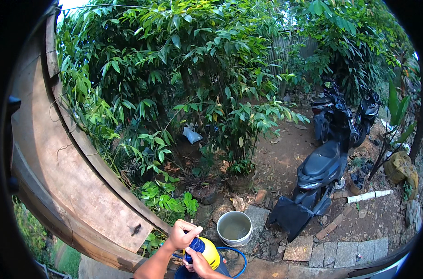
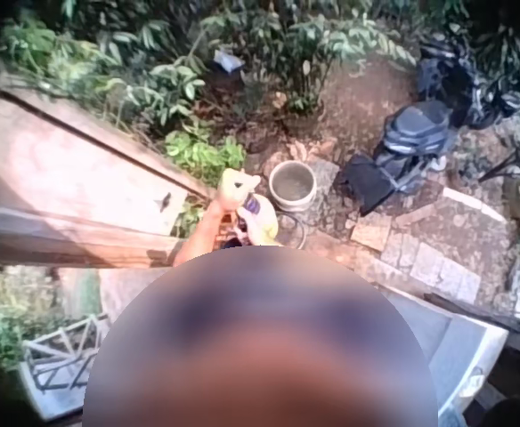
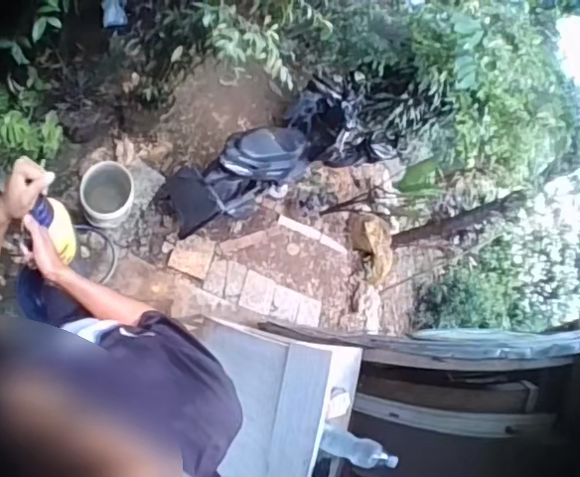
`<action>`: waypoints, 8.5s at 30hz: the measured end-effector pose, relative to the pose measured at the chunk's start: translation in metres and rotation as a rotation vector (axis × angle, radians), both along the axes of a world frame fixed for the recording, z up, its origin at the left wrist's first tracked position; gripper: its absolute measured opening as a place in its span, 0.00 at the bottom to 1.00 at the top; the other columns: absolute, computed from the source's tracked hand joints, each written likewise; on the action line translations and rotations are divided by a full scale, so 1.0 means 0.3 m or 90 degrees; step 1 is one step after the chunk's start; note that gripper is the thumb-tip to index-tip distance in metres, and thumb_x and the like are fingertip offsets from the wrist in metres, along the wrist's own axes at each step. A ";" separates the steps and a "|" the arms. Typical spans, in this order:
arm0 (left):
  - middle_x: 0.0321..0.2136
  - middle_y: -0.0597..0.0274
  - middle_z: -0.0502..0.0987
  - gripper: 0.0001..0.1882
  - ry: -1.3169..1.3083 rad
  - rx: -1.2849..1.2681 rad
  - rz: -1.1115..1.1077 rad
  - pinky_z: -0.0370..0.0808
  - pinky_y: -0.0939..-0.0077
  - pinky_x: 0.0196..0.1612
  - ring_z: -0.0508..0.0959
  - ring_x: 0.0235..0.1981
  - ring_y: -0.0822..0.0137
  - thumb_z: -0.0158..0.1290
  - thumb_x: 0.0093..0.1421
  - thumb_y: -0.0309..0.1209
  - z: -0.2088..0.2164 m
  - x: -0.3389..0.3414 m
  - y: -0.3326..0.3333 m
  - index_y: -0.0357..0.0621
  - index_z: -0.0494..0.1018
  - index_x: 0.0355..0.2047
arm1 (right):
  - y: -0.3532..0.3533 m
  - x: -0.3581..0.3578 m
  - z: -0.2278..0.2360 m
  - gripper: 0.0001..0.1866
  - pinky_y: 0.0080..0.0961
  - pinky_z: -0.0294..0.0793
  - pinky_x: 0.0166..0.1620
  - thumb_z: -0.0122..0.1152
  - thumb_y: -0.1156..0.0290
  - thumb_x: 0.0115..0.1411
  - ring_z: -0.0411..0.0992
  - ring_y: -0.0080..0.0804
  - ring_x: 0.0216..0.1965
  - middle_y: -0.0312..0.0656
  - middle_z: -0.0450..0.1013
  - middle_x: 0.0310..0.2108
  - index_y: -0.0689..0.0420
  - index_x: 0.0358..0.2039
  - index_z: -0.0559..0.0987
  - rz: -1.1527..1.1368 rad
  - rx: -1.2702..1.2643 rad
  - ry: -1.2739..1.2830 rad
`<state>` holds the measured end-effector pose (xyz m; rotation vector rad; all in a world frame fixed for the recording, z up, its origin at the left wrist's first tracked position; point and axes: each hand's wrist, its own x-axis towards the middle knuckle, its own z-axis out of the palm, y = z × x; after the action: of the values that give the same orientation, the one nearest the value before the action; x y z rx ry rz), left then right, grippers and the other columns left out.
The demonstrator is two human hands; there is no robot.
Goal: The person assembles a yellow and blue garden sprayer by attaching the pump handle and hose, then screws the cap onto the tank. The person then dips the hose into a blue bucket of water to fill the sprayer.
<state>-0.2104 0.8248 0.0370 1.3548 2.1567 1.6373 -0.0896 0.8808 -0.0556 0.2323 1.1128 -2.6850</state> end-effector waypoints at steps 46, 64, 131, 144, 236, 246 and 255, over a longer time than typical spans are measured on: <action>0.09 0.52 0.65 0.28 0.230 -0.040 0.158 0.64 0.60 0.25 0.62 0.11 0.53 0.56 0.67 0.35 0.499 0.063 -0.198 0.39 0.67 0.09 | -0.124 -0.018 0.001 0.31 0.23 0.59 0.23 0.53 0.45 0.71 0.62 0.25 0.15 0.33 0.65 0.16 0.56 0.18 0.72 0.192 0.231 0.125; 0.16 0.67 0.68 0.25 0.123 0.013 -0.040 0.63 0.62 0.51 0.70 0.23 0.63 0.44 0.73 0.32 -0.057 -0.025 -0.143 0.43 0.64 0.15 | -0.061 0.120 -0.029 0.26 0.28 0.75 0.50 0.65 0.78 0.65 0.73 0.29 0.46 0.47 0.72 0.49 0.61 0.62 0.70 -0.237 0.540 0.321; 0.15 0.57 0.57 0.26 -0.052 0.039 0.021 0.60 0.64 0.23 0.57 0.18 0.70 0.50 0.73 0.40 -0.006 -0.002 -0.148 0.36 0.60 0.20 | -0.078 0.012 -0.121 0.17 0.31 0.74 0.29 0.78 0.69 0.53 0.76 0.37 0.21 0.41 0.76 0.23 0.56 0.32 0.75 -0.423 0.663 0.402; 0.14 0.59 0.57 0.27 -0.049 0.026 0.018 0.60 0.65 0.24 0.57 0.18 0.71 0.50 0.73 0.41 -0.011 0.000 -0.127 0.36 0.60 0.20 | -0.065 0.015 -0.131 0.17 0.30 0.74 0.29 0.77 0.70 0.54 0.75 0.35 0.21 0.41 0.74 0.23 0.58 0.34 0.74 -0.426 0.658 0.399; 0.17 0.54 0.66 0.21 -0.104 -0.012 0.156 0.64 0.66 0.26 0.62 0.21 0.69 0.57 0.68 0.38 -0.007 -0.049 -0.197 0.35 0.67 0.23 | -0.106 -0.074 -0.156 0.25 0.35 0.70 0.24 0.76 0.72 0.48 0.71 0.41 0.18 0.45 0.72 0.29 0.62 0.43 0.72 -0.433 0.735 0.539; 0.18 0.55 0.67 0.21 -0.105 -0.010 0.153 0.65 0.65 0.27 0.64 0.21 0.66 0.57 0.68 0.38 -0.018 -0.059 -0.196 0.36 0.67 0.23 | -0.096 -0.075 -0.141 0.26 0.37 0.70 0.26 0.76 0.72 0.48 0.71 0.41 0.20 0.45 0.71 0.30 0.62 0.43 0.71 -0.423 0.694 0.519; 0.20 0.54 0.71 0.18 -0.092 -0.021 0.180 0.68 0.63 0.29 0.68 0.21 0.59 0.58 0.67 0.37 -0.007 -0.045 -0.197 0.38 0.70 0.25 | -0.089 -0.079 -0.146 0.25 0.36 0.70 0.27 0.74 0.72 0.48 0.71 0.41 0.21 0.46 0.70 0.30 0.62 0.42 0.70 -0.409 0.687 0.524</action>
<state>-0.2240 0.7657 0.0350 0.9240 2.3601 1.7212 -0.1134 0.8541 -0.0994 -0.4932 3.1125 -2.2793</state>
